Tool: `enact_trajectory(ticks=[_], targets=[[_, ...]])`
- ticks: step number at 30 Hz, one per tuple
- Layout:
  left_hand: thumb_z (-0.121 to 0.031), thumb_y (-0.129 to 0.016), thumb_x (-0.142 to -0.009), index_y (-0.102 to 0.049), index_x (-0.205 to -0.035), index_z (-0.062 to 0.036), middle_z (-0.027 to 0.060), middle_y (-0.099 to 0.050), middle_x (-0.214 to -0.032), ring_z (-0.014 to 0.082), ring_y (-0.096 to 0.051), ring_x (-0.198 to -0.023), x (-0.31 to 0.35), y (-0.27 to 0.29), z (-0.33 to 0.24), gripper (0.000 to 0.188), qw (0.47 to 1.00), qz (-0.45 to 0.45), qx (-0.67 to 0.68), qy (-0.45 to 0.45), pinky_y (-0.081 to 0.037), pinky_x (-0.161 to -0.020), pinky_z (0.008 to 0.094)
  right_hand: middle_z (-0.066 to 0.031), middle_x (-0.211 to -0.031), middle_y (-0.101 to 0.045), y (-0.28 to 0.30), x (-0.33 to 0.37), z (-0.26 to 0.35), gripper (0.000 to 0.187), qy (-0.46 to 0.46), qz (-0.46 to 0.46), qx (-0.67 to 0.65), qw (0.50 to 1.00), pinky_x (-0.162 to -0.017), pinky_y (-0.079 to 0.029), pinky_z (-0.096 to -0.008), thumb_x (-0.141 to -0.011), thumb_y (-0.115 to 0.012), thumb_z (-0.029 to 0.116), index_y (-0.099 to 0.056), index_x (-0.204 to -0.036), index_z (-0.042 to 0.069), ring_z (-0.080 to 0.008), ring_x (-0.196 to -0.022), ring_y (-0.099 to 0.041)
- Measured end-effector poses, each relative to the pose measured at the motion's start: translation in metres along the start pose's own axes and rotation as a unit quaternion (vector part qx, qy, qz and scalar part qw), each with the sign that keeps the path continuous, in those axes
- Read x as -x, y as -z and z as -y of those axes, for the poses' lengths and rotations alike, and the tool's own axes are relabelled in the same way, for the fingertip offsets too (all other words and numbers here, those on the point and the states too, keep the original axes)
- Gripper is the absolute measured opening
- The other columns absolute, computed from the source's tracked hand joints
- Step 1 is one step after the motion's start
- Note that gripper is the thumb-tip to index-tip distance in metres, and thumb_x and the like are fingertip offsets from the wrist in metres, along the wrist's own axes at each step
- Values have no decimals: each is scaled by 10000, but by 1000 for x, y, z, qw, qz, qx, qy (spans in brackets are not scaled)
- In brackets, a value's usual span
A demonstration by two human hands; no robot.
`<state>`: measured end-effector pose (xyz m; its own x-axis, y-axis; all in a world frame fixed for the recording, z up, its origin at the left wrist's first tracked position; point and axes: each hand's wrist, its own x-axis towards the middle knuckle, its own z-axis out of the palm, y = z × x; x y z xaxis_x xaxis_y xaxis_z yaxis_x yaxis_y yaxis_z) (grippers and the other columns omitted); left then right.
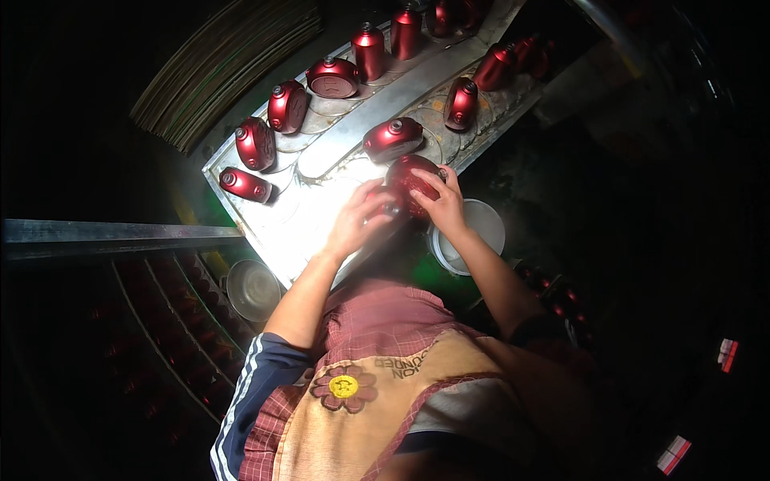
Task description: The person repeatedly picks up red cylindrical cans from a rack and places them into a metal tray with circular indentations. The person also moves a white plastic crate and handles cardboard sheets during the process.
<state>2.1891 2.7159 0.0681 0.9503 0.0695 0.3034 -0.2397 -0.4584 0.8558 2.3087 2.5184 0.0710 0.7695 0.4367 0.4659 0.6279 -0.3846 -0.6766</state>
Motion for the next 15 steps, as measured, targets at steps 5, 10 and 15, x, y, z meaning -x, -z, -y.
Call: enact_trajectory(ticks=[5, 10, 15], targets=[[-82, -674, -841, -640, -1138, -25, 117, -531, -1407, 246, -488, -1306, 50, 46, 17, 305, 985, -130, 88, 66, -363, -1083, 347, -136, -1224, -532, -30, 19, 23, 444, 22, -3, 9, 1000, -968, -463, -380, -728, -789, 106, -704, -1149, 218, -306, -1106, -558], [-69, -675, -851, -635, -1173, 1, 160, -539, -1387, 261, -502, -1292, 119, 85, 34, 331, 983, -170, 66, 18, -376, -1071, 362, -132, -1253, -504, -91, 29, 57, 441, 79, 15, 10, 997, -962, -467, -376, -729, -784, 115, -709, -1143, 249, -308, -1117, -545], [-13, -673, -833, -638, -1166, -22, 152, -532, -1398, 262, -502, -1296, 161, 90, 61, 335, 983, -175, 47, 43, -392, -1061, 358, -140, -1280, -489, -152, 48, 85, 433, 113, 82, 63, 988, -1009, -422, -399, -735, -780, 149, -712, -1143, 277, -335, -1180, -487]])
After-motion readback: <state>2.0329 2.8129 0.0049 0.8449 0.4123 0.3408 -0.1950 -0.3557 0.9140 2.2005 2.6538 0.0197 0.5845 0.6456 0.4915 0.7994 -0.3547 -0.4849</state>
